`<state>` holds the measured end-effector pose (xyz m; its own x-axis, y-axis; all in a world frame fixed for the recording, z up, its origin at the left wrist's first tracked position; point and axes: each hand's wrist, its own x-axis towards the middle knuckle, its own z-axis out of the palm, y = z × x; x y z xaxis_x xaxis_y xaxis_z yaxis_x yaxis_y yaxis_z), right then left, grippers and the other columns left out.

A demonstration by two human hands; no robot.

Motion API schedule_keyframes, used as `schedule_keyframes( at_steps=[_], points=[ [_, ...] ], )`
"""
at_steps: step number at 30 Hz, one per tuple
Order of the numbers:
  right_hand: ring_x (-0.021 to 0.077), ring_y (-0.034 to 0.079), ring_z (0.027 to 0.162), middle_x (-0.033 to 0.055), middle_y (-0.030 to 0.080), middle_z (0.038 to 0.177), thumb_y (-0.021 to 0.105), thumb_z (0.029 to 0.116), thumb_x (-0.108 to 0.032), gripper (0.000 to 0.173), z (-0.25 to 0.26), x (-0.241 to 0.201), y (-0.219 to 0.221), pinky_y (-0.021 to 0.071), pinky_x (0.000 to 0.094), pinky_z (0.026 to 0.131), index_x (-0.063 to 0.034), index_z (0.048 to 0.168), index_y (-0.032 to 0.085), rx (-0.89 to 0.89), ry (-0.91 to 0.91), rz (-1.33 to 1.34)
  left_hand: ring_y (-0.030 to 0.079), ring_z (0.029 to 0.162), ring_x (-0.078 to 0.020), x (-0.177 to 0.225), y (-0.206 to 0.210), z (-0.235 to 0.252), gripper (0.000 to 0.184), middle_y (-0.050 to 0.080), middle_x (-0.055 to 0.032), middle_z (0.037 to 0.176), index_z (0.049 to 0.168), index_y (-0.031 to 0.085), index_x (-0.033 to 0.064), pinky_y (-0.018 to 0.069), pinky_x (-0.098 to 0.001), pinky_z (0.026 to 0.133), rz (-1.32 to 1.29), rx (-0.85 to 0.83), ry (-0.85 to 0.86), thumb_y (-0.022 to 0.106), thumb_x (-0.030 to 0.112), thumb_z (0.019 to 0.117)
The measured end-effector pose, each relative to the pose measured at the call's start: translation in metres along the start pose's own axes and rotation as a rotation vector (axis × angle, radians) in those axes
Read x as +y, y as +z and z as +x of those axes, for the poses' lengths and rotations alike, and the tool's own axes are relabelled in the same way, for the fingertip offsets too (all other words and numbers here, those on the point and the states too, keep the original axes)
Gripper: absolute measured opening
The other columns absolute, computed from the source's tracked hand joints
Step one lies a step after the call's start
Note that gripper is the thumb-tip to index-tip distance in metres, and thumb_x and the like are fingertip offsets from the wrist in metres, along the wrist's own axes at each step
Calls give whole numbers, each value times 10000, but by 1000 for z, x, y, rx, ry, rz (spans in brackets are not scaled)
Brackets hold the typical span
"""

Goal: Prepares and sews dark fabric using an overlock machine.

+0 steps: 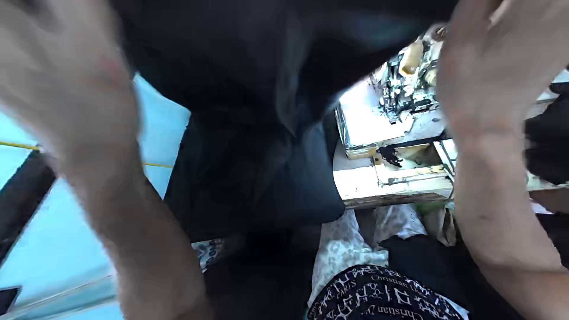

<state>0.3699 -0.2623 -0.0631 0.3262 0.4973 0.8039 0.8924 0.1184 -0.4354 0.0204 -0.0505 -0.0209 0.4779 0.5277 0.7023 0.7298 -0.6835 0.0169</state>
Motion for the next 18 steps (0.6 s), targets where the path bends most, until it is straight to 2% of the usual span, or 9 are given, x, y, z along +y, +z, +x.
schedule_keyframes(
  at_steps=[1, 3, 5, 7, 9, 12, 15, 17, 18],
  points=[
    [177, 689, 833, 118, 715, 843, 513, 998, -7, 229, -24, 4, 3, 535, 348, 773, 2, 900, 719, -37, -111, 69, 613, 873, -130, 47, 1, -31, 249, 641, -110, 1046, 1186, 596, 4, 525, -323, 771, -126, -60, -48, 538, 204, 1049],
    [249, 685, 806, 150, 698, 847, 528, 925, 62, 204, -78, 25, 16, 563, 388, 730, 14, 888, 722, -207, -232, 201, 631, 835, -124, 89, 12, -90, 219, 655, -98, 1024, 1129, 615, 13, 547, -309, 749, -292, -209, -54, 598, 187, 997],
    [224, 640, 704, 103, 652, 743, 532, 856, 66, 204, -123, 39, 29, 532, 357, 640, -9, 813, 717, -316, -193, 273, 678, 884, -171, 97, 26, -135, 240, 713, -137, 1004, 1049, 702, -27, 566, -366, 805, -384, -289, -38, 649, 182, 942],
    [195, 632, 685, 84, 642, 719, 512, 851, 46, 217, -148, 43, 35, 517, 325, 625, -15, 822, 719, -379, -114, 317, 621, 925, -101, 97, 34, -166, 254, 720, -49, 924, 966, 770, 21, 487, -283, 863, -447, -277, -49, 652, 245, 957],
    [162, 594, 660, 61, 605, 700, 488, 870, -39, 225, -159, 43, 38, 478, 294, 598, -27, 828, 709, -394, -98, 343, 573, 1132, -58, 99, 33, -178, 218, 713, 57, 977, 924, 766, 109, 406, -253, 1040, -549, -239, -60, 647, 283, 981],
    [138, 546, 697, 37, 557, 737, 524, 868, -209, 253, -162, 41, 39, 441, 265, 610, -59, 861, 728, -423, -133, 346, 472, 1412, -156, 103, 34, -178, 158, 692, 120, 1224, 981, 690, 227, 308, -401, 1233, -751, -222, -45, 579, 329, 1029],
    [120, 564, 799, 35, 591, 812, 612, 897, -187, 181, -162, 44, 35, 461, 240, 717, -72, 883, 751, -441, -61, 380, 641, 1229, -88, 115, 43, -178, 159, 738, 137, 1123, 1069, 681, 255, 330, -461, 1234, -910, -167, -97, 533, 309, 1058],
    [101, 621, 958, 34, 674, 952, 656, 922, -173, 143, -161, 48, 29, 505, 249, 854, -68, 905, 752, -454, 67, 499, 649, 1104, 30, 123, 47, -182, 152, 681, 193, 1077, 1110, 643, 241, 461, -338, 1142, -867, -150, -158, 501, 283, 1076],
    [87, 641, 1045, 27, 710, 1034, 652, 935, -159, 130, -160, 51, 27, 519, 257, 925, -66, 902, 736, -473, 133, 587, 640, 1041, 74, 127, 49, -184, 149, 658, 194, 1049, 1116, 627, 208, 525, -242, 1025, -832, -130, -187, 492, 261, 1079]
  ],
)
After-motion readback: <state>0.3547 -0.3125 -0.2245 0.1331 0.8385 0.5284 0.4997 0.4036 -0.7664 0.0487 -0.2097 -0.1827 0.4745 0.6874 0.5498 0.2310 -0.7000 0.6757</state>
